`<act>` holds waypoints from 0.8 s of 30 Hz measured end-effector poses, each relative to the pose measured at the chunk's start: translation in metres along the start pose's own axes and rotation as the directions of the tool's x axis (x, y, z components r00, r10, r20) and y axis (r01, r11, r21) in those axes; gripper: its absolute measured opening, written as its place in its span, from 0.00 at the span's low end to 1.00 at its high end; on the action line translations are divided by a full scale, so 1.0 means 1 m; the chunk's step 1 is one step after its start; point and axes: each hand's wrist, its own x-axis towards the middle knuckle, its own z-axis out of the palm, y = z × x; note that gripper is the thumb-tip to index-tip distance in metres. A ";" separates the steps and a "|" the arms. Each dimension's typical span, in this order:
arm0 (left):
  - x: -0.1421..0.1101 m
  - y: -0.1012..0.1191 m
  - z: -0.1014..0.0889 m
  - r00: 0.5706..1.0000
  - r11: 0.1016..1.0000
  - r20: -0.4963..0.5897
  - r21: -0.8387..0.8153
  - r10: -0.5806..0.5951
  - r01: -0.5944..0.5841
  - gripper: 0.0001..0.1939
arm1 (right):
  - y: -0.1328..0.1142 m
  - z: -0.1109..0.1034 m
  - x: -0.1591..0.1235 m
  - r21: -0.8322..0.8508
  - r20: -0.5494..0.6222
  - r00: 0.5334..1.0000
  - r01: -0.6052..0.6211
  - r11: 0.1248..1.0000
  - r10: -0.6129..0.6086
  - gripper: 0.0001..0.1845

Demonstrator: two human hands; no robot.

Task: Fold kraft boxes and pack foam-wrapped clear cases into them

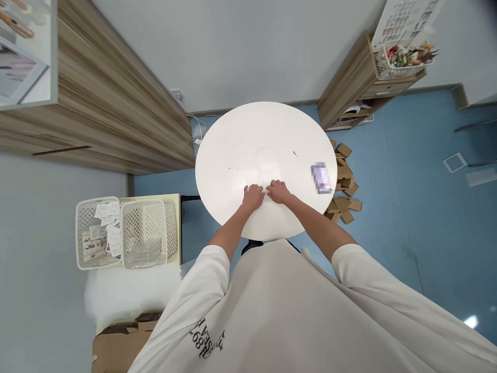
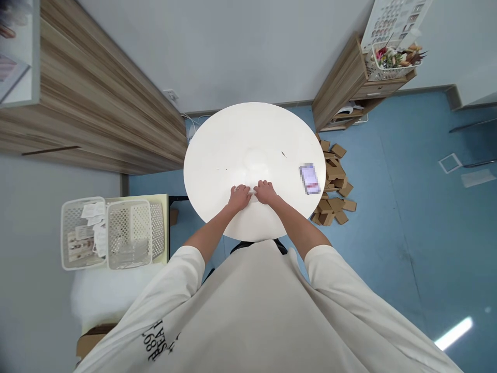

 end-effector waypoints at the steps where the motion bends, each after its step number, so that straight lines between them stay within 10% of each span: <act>1: 0.002 0.000 0.001 1.000 1.000 -0.001 0.001 -0.009 0.009 0.18 | 0.000 -0.001 0.003 -0.011 0.003 1.000 -0.001 1.000 0.001 0.19; 11: 0.006 -0.002 0.004 0.999 0.996 -0.037 0.083 0.015 -0.011 0.17 | 0.003 0.017 -0.004 0.073 -0.212 0.972 -0.084 0.994 0.098 0.25; 17: -0.001 0.012 0.003 0.993 0.997 -0.100 -0.038 0.065 -0.070 0.22 | 0.013 0.033 -0.040 0.374 -0.131 0.798 -0.510 0.775 0.588 0.27; 24: 0.004 0.032 0.013 0.989 0.987 0.001 -0.062 0.147 -0.147 0.30 | 0.011 0.039 -0.044 0.479 -0.065 0.727 -0.578 0.661 0.683 0.21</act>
